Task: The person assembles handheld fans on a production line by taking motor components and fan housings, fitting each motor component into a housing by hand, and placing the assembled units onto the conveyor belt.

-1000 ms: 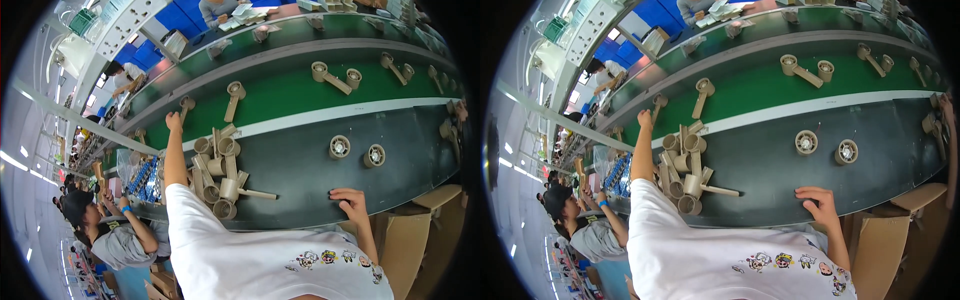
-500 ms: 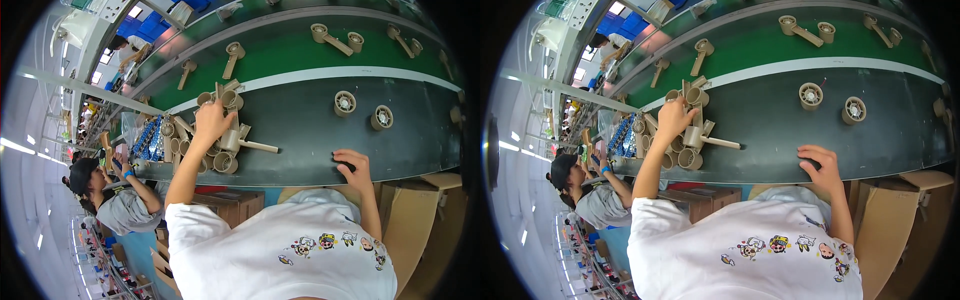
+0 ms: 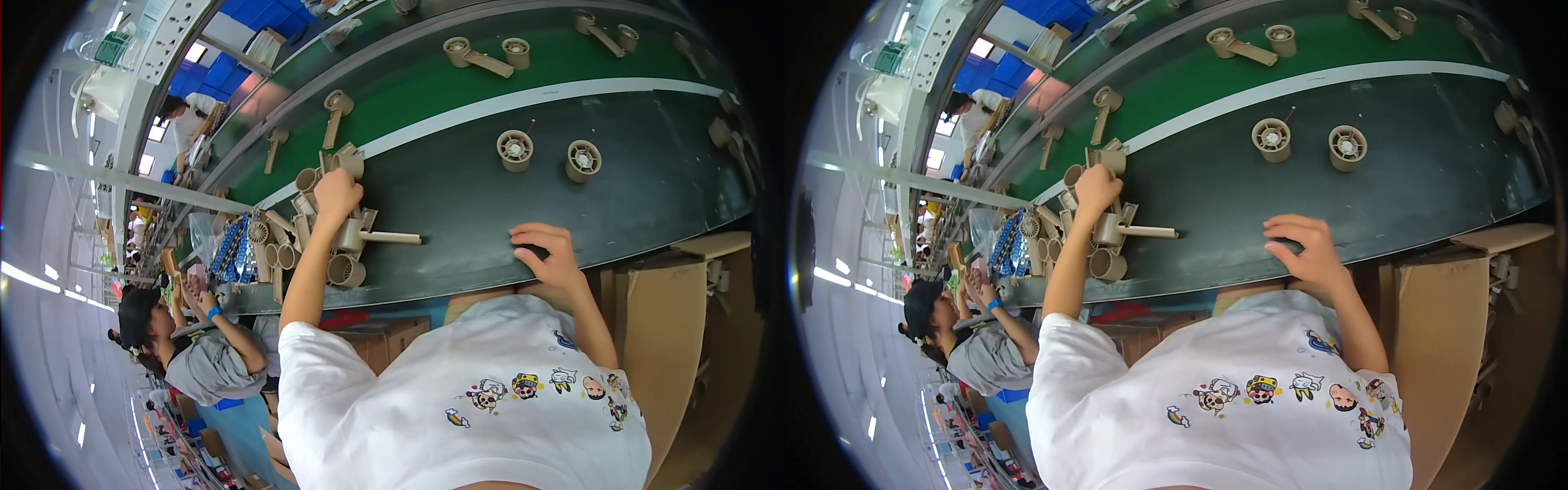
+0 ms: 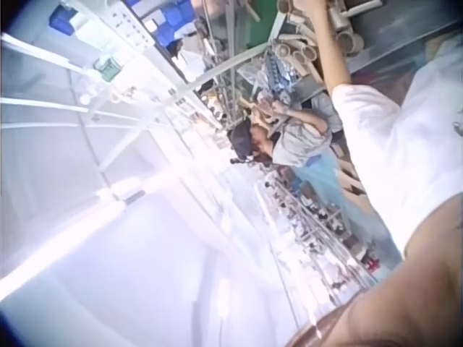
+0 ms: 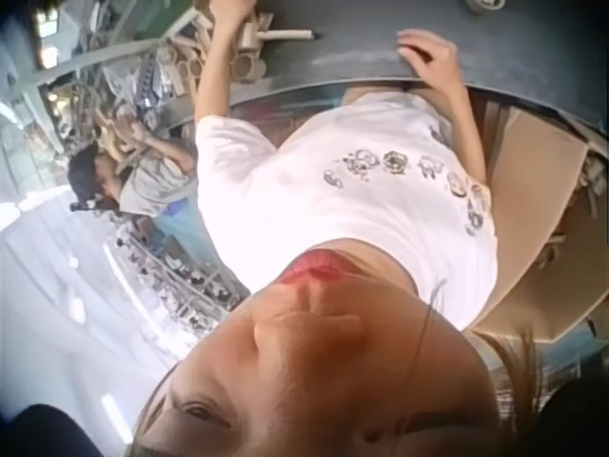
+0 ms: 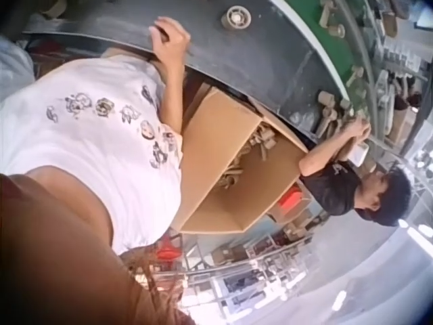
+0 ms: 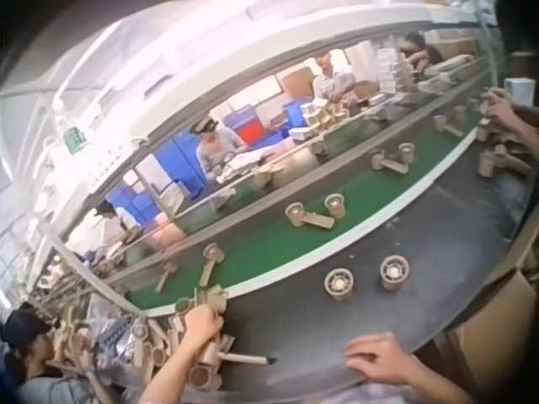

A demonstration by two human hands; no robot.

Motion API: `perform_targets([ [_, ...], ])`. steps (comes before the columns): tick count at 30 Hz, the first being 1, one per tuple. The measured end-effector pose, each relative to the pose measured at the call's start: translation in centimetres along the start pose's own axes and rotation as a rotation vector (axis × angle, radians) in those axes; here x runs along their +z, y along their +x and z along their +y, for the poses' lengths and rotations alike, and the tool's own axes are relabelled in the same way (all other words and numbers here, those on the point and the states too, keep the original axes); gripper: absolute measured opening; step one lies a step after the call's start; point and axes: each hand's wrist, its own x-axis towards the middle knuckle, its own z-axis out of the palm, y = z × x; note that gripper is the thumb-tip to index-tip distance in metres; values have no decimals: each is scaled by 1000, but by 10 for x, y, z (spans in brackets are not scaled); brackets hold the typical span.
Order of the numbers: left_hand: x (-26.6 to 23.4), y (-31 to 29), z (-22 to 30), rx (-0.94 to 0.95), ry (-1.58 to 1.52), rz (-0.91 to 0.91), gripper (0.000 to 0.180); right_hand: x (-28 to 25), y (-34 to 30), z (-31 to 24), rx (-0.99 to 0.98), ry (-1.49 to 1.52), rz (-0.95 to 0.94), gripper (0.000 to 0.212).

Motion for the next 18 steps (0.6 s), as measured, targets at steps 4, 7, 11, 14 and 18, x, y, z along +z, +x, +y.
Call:
perform_targets([
  [4,-16,-1,1,75,-568,133,22,-1,11,2,-73,-57,152,12],
  [7,-27,-17,14,200,-1103,43,20,-3,36,-4,-102,-194,332,15],
  [11,-47,-66,65,245,-1384,-19,32,-1,65,-2,79,-422,385,39],
  [14,-53,-98,103,313,-1606,-39,27,8,83,4,120,-710,375,65],
  [18,-21,-125,133,319,-1218,238,22,25,106,18,248,-931,316,65],
])
